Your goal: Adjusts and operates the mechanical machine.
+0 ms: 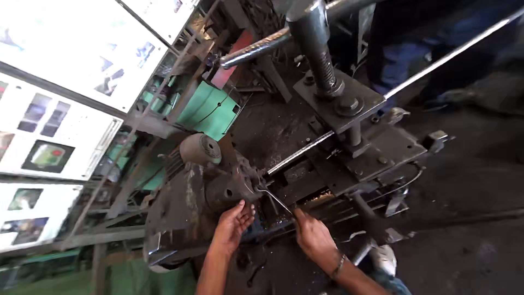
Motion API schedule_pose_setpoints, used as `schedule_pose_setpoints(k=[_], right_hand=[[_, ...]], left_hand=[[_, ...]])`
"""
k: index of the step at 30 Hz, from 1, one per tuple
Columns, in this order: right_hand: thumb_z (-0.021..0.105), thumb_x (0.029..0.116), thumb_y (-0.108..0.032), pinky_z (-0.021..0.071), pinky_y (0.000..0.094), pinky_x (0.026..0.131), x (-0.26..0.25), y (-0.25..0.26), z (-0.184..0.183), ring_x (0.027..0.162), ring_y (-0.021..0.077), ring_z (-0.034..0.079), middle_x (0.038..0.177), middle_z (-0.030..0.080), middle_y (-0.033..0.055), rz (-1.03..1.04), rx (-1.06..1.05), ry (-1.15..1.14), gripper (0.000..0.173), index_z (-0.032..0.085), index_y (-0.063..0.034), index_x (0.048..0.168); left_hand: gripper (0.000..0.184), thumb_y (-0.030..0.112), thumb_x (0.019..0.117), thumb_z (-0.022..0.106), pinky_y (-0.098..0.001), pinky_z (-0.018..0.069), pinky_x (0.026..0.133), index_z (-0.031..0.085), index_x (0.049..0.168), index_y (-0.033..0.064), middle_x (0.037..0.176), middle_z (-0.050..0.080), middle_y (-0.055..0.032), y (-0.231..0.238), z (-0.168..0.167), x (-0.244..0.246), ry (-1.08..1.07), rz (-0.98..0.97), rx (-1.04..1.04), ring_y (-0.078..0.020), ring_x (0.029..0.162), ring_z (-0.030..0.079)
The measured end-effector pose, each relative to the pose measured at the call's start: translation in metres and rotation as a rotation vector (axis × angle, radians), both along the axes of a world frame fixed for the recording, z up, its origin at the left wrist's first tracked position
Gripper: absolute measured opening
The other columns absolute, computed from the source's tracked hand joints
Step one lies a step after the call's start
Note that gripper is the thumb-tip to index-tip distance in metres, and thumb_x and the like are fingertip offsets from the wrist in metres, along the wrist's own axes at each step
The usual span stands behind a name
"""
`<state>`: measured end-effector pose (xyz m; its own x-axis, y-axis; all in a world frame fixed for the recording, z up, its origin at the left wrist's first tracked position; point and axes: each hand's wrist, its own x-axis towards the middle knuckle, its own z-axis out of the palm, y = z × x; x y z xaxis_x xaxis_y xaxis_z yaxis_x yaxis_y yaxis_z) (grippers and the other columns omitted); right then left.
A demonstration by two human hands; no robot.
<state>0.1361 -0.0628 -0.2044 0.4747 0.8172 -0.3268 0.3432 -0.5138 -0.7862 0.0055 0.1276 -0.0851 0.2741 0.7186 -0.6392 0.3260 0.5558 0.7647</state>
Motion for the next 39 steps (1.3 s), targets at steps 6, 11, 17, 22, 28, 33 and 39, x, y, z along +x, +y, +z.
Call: schedule_pose_setpoints(k=[6,11,17,22,28,33,39], right_hand=[[0.035,0.1093,-0.044,0.0573,0.0538,0.082,0.002,-0.001,-0.015,0.093,0.0307,0.07,0.105,0.069,0.0129,-0.01,0.159,0.516,0.045,0.055,-0.0132,0.136],[0.042,0.109,-0.038,0.0607,0.0509,0.07,-0.005,-0.016,-0.031,0.083,0.0284,0.072,0.099,0.071,0.0091,-0.075,0.341,0.298,0.036,0.065,-0.016,0.126],[0.047,0.1082,-0.035,0.061,0.0437,0.062,0.007,-0.015,-0.042,0.081,0.0231,0.073,0.097,0.072,0.0024,0.106,0.591,0.069,0.027,0.068,-0.0226,0.12],[0.053,0.1051,-0.022,0.0571,0.0452,0.064,0.044,-0.003,-0.05,0.08,0.0264,0.069,0.093,0.069,0.0046,0.285,0.723,-0.05,0.018,0.067,-0.0201,0.115],[0.056,0.097,-0.002,0.0554,0.0509,0.062,0.066,-0.002,-0.058,0.077,0.035,0.069,0.095,0.071,0.0129,0.283,0.654,0.003,0.027,0.068,-0.0137,0.118],[0.06,0.0912,-0.001,0.055,0.0465,0.057,0.061,-0.007,-0.061,0.07,0.0306,0.068,0.091,0.07,0.0091,0.245,0.65,-0.029,0.031,0.069,-0.015,0.117],[0.053,0.1003,-0.006,0.0558,0.0477,0.064,0.061,-0.006,-0.057,0.078,0.0305,0.069,0.097,0.071,0.009,0.326,0.691,0.028,0.028,0.067,-0.0155,0.122]], left_hand=[[0.029,0.018,0.1055,0.054,-0.0463,0.06,0.092,0.063,0.12,-0.0055,0.117,0.071,-0.0215,0.0,-0.003,0.003,0.04,0.036,0.007,-0.031,0.103,0.072],[0.025,0.018,0.1027,0.057,-0.0478,0.0593,0.094,0.067,0.112,-0.0025,0.114,0.071,-0.0213,0.001,-0.005,-0.001,-0.031,0.072,-0.031,-0.0314,0.103,0.072],[0.024,0.022,0.0941,0.071,-0.044,0.062,0.088,0.071,0.107,0.0017,0.111,0.073,-0.0197,0.001,-0.004,-0.004,-0.038,0.114,-0.063,-0.0293,0.098,0.074],[0.029,0.026,0.0908,0.076,-0.0427,0.0594,0.093,0.076,0.107,0.0022,0.107,0.074,-0.0169,0.005,-0.012,-0.012,-0.139,-0.011,-0.095,-0.0273,0.099,0.073],[0.028,0.027,0.0789,0.084,-0.0325,0.0626,0.075,0.075,0.091,0.0029,0.088,0.075,-0.0123,-0.007,-0.018,0.02,0.006,0.132,-0.007,-0.0199,0.08,0.074],[0.027,0.024,0.0733,0.086,-0.0376,0.0639,0.073,0.077,0.088,0.0033,0.084,0.074,-0.0131,-0.014,-0.011,0.0,-0.007,0.214,0.0,-0.0226,0.079,0.075],[0.029,0.031,0.0887,0.074,-0.0368,0.0625,0.078,0.076,0.098,0.0032,0.091,0.075,-0.0136,-0.005,-0.015,-0.009,-0.011,0.043,-0.01,-0.0228,0.084,0.075]])
